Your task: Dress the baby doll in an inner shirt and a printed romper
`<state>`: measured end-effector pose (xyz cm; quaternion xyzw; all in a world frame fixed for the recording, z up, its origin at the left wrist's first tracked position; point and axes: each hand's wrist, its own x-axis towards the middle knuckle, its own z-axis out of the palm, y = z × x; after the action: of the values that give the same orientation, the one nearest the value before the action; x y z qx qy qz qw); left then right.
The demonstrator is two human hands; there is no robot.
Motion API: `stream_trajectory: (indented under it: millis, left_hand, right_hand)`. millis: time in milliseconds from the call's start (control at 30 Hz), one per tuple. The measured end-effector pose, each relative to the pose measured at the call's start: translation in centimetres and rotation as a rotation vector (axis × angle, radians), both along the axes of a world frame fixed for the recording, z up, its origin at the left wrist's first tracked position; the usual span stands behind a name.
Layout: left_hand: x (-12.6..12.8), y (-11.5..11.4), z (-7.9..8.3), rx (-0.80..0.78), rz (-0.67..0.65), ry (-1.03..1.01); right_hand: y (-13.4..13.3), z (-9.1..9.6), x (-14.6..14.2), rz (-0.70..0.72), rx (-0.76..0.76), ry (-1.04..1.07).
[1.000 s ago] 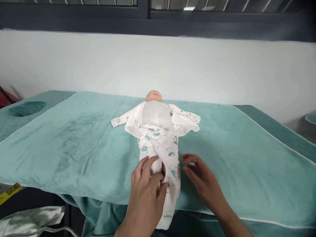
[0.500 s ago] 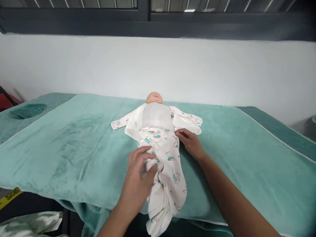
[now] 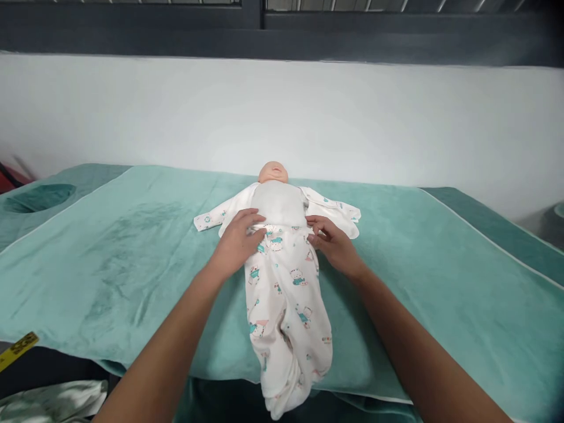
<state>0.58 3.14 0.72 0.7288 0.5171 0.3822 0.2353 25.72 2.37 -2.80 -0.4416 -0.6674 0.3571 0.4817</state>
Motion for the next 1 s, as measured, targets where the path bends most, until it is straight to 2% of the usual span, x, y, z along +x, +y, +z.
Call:
stream_trajectory:
  millis: [67,133,300,367,467,600,667,733,833,933,1000]
  left_hand:
    - [-0.2,0.4,0.6,-0.086,-0.109,0.014]
    - [-0.2,1.1,1.1,-0.074,-0.123,0.04]
    - [0.9,5.5,1.6,0.037,0.147,0.159]
    - [1.5,7.7,1.6,0.085,0.185,0.159]
    - [2.1,10.0,0.8,0.082,0.16,0.028]
    - [2.4,10.4,-1.6,0.122,0.186,-0.2]
    - [2.1,10.2,-2.8,0.15,0.215,-0.275]
    - [1.6,10.1,-3.5,0.137,0.171,-0.314]
    - [0.8,10.5,-3.1,0.088,0.06,-0.292]
    - [0.7,11.5,-1.7,0.099,0.119,-0.182]
    - [0.9,12.3,-0.9,0.115,0.177,-0.115]
  right_hand:
    - [0.9,0.0,-0.2,-0.062,-0.017,0.032]
    - [2.1,0.0,-0.4,-0.114,-0.015,0.019]
    - [6.0,0.5,-0.7,-0.289,0.064,-0.153]
    - [7.4,0.5,-0.9,-0.317,0.086,-0.181]
    - [8.7,0.1,-1.3,-0.359,0.091,-0.141]
    - [8.9,-1.1,-1.5,-0.382,0.125,-0.071]
    - [8.8,-1.3,-1.4,-0.312,0.165,-0.052]
    - [8.8,-1.1,-1.2,-0.228,0.168,-0.047]
    - [9.4,-0.2,-1.0,-0.214,0.133,-0.155]
    - [10.5,0.7,-1.1,-0.274,0.132,-0.315]
    - [11.3,0.8,-1.3,-0.309,0.129,-0.332]
